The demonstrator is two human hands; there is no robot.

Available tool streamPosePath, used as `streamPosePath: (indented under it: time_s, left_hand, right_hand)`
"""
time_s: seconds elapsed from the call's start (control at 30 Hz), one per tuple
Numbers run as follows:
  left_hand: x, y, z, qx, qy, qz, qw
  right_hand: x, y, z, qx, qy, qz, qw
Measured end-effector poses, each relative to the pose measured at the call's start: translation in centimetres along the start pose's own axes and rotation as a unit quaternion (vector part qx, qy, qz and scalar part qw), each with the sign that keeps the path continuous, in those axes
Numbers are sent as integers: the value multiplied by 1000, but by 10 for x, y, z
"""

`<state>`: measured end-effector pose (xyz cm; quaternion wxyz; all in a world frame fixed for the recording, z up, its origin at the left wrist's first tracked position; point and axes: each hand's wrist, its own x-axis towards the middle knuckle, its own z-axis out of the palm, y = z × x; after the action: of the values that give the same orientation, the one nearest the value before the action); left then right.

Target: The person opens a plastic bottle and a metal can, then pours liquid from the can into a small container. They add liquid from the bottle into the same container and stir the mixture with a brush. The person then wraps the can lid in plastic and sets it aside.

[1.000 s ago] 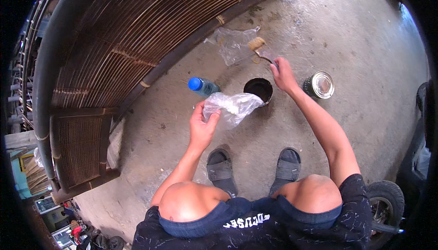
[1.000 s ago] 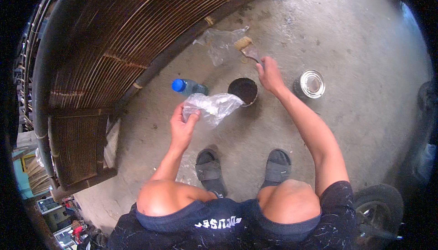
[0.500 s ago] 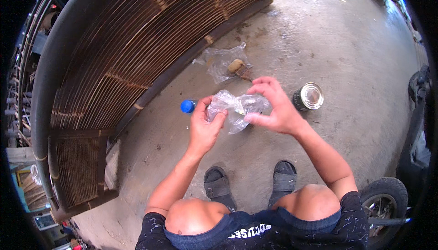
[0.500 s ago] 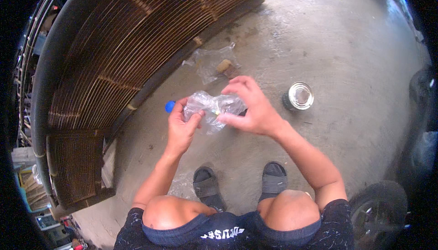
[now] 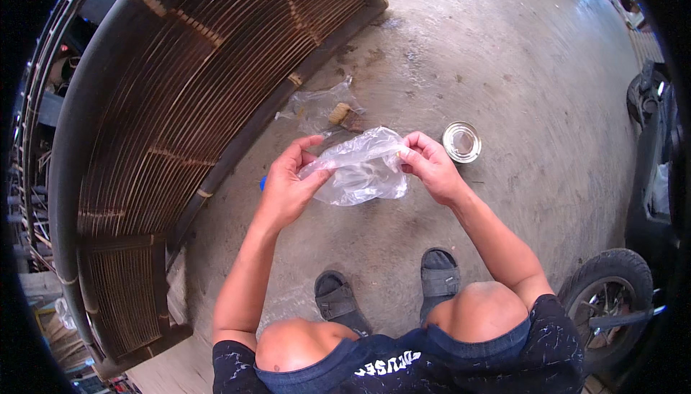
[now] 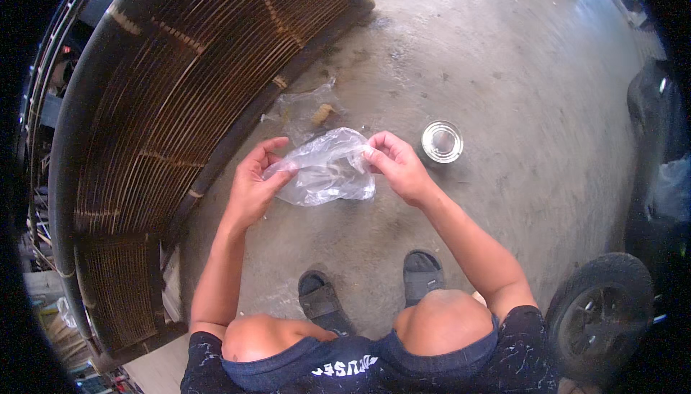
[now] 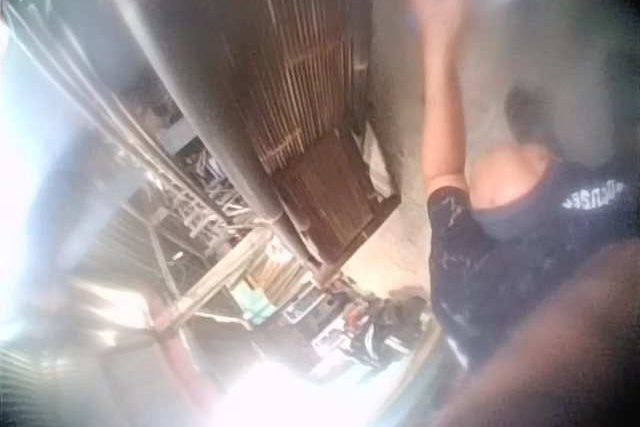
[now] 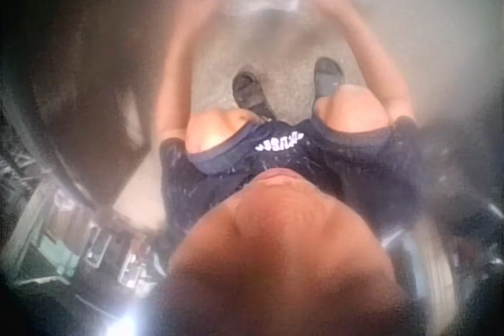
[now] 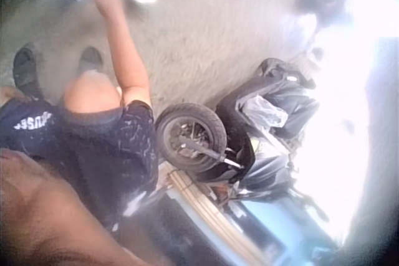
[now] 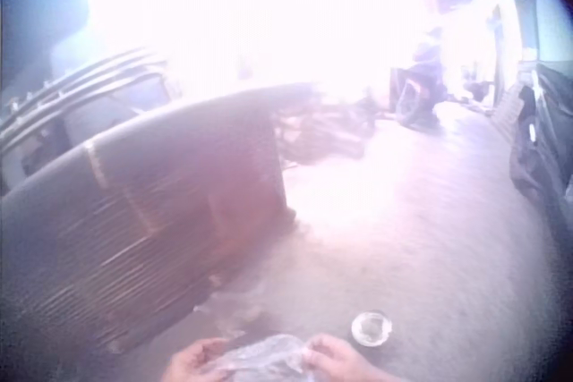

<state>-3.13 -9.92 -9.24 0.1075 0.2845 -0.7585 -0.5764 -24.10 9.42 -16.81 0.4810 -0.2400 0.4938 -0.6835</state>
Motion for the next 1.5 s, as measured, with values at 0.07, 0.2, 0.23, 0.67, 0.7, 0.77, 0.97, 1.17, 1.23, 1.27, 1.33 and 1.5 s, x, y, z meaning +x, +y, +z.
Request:
streamPosePath:
  time_s: [0.07,0.2,0.23,0.67,0.7,0.77,0.97,1.17,1.23,1.27,1.33,1.5]
  left_hand:
    - [3,13,2,64,-23,-21,997]
    - [18,31,16,206,-42,-3,978]
    - [21,38,18,249,-45,12,967]
    - [158,60,95,300,-142,238,913]
    - [165,51,108,297,-122,260,911]
    - [176,34,141,287,-85,307,903]
    - [156,-8,233,315,-112,361,871]
    - [158,-39,256,380,-164,290,863]
    - [160,-46,247,388,-179,262,865]
    - [160,-48,245,402,-173,254,863]
    - [157,-47,245,440,-153,209,860]
    - [161,-37,245,345,-155,46,925]
  right_hand:
    - [-6,-3,-4,67,38,25,997]
    - [-11,1,-34,114,56,-42,991]
    - [-14,-2,-39,105,72,-31,991]
    - [-50,-12,-116,91,290,-54,951]
    - [-50,-7,-126,74,302,-48,949]
    - [-48,7,-150,37,330,-36,943]
    - [-44,48,-215,-103,371,-43,922]
    - [-46,59,-236,-247,322,-14,914]
    - [-43,50,-224,-315,333,-36,888]
    - [-39,40,-213,-365,349,-63,861]
    - [-29,29,-200,-447,341,-80,823]
    - [-10,3,-212,-538,262,-86,796]
